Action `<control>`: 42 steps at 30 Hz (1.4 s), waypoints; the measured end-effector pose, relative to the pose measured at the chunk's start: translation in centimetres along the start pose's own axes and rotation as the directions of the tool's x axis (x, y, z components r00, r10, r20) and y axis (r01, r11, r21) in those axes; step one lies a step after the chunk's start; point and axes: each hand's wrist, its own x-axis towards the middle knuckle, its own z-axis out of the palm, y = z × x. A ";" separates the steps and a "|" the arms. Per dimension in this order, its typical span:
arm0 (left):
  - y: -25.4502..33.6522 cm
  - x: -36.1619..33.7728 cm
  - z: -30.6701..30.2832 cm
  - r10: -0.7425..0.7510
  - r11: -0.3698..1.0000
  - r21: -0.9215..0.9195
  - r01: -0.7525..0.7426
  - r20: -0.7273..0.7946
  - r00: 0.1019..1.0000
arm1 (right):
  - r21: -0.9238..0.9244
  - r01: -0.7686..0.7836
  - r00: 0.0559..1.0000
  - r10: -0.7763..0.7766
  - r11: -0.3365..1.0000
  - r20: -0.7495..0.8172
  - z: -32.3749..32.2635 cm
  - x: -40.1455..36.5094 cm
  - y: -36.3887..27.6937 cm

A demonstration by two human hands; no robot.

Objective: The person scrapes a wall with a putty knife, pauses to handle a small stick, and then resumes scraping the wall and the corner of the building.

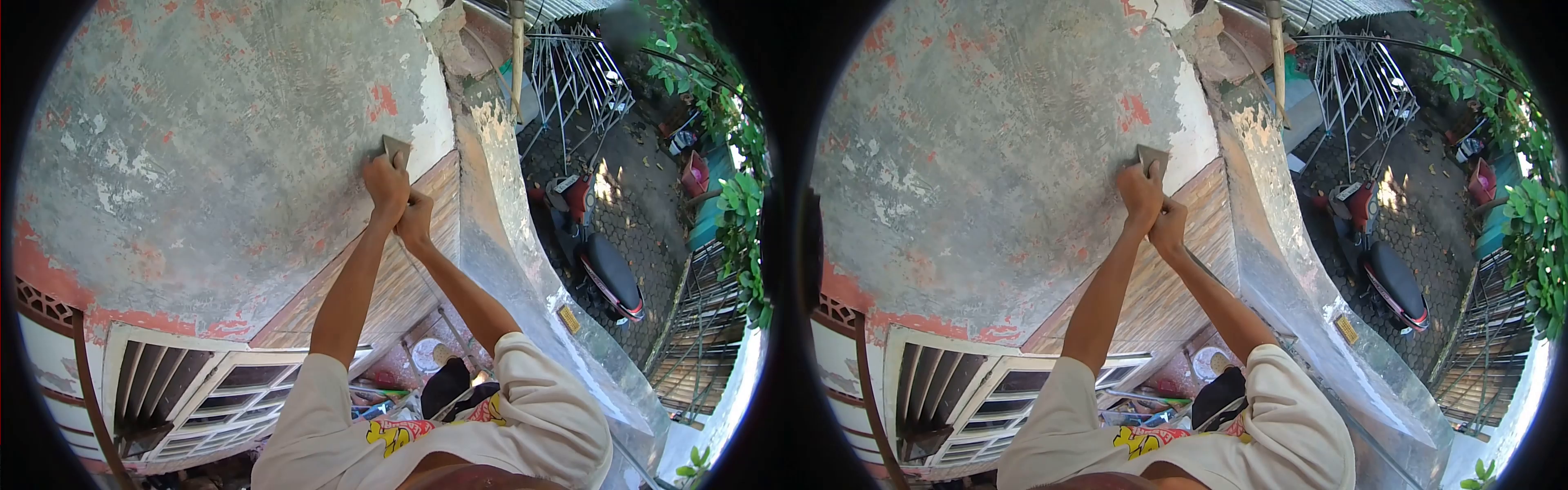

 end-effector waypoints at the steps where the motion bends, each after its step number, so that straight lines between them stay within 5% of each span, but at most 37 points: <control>1: -0.1 0.2 0.2 0.045 0.999 0.024 -0.044 -0.006 0.999 | -0.012 0.009 1.000 -0.009 1.000 -0.003 0.0 0.2 0.0; 7: 1.6 0.4 0.4 -0.039 0.999 -0.020 0.040 0.074 0.996 | 0.005 0.181 0.983 -0.180 0.984 -0.046 -0.2 1.5 0.3; 13: 0.3 -1.0 -0.5 -0.112 0.991 -0.065 0.114 0.036 0.993 | -0.135 0.165 0.986 -0.165 0.977 0.012 -0.6 0.1 1.2; 16: 0.3 -0.1 -0.1 0.050 0.999 0.017 -0.050 0.005 0.999 | -0.032 0.102 0.995 -0.103 0.994 -0.009 -0.4 0.8 1.2; 22: 1.9 0.4 0.8 -0.045 0.999 -0.029 0.045 0.027 0.999 | -0.053 0.179 0.984 -0.180 0.982 -0.012 -0.9 1.9 -0.6; 28: -0.4 -0.9 1.1 -0.081 0.995 -0.062 0.083 0.023 0.996 | -0.115 0.099 0.995 -0.099 0.988 0.010 -1.2 0.2 1.0; 34: 1.3 1.4 1.9 -0.021 1.000 -0.013 0.021 0.005 1.000 | 0.192 0.094 0.996 -0.091 0.977 -0.026 -0.3 3.1 0.9; 42: 1.4 0.0 1.2 -0.045 0.998 -0.036 0.045 -0.015 0.999 | 0.002 0.048 0.998 -0.048 0.999 0.030 -1.1 0.5 -0.8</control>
